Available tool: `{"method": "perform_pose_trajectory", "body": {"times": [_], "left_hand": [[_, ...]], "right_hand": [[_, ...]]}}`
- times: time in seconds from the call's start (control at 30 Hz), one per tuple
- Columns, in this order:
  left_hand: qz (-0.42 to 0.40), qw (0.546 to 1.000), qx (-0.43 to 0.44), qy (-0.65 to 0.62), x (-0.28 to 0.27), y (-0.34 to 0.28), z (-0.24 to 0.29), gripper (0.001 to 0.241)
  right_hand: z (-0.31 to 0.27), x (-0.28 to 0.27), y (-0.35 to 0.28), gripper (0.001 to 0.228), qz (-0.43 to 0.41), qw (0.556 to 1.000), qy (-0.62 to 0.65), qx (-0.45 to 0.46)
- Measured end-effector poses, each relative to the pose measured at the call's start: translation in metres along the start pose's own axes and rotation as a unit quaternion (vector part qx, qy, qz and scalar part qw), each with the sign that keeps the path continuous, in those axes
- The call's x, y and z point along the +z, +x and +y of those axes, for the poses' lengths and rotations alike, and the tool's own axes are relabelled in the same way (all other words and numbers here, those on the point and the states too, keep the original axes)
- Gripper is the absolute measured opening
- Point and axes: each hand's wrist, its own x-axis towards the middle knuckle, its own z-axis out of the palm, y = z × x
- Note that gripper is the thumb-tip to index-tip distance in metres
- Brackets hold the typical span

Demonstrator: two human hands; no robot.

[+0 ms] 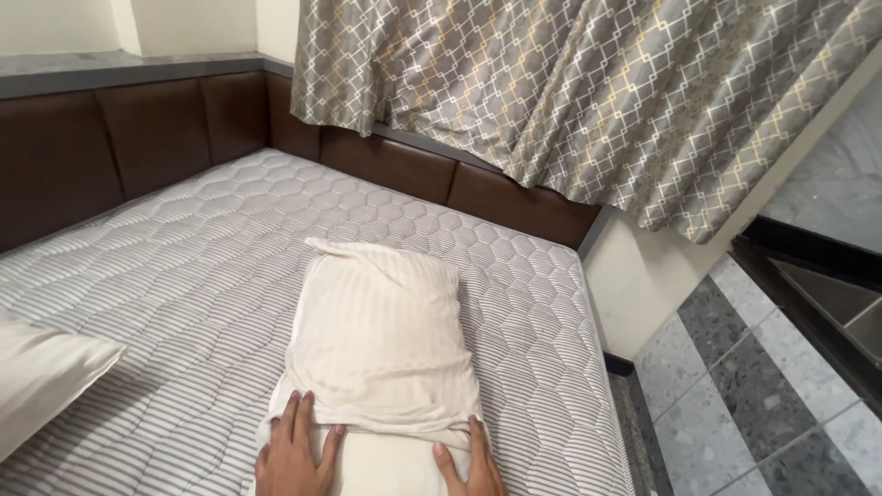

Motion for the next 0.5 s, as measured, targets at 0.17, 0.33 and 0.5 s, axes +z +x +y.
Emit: {"method": "perform_pose_trajectory", "body": {"times": [0.17,0.33,0.5], "left_hand": [[0.009,1.0,0.006,0.004,-0.007,0.008,0.006,0.083],[-0.019,1.0,-0.01,0.011,-0.017,0.016,0.011,0.086],[-0.059,0.997,-0.038,0.035,-0.022,0.019,0.015,0.086]], "right_hand": [[-0.049,-0.032,-0.019,0.098,-0.023,0.998,-0.054,0.03],[-0.077,-0.046,-0.022,0.097,-0.027,0.997,-0.05,0.056],[-0.085,-0.055,-0.027,0.086,-0.015,0.999,0.001,0.05]]}}
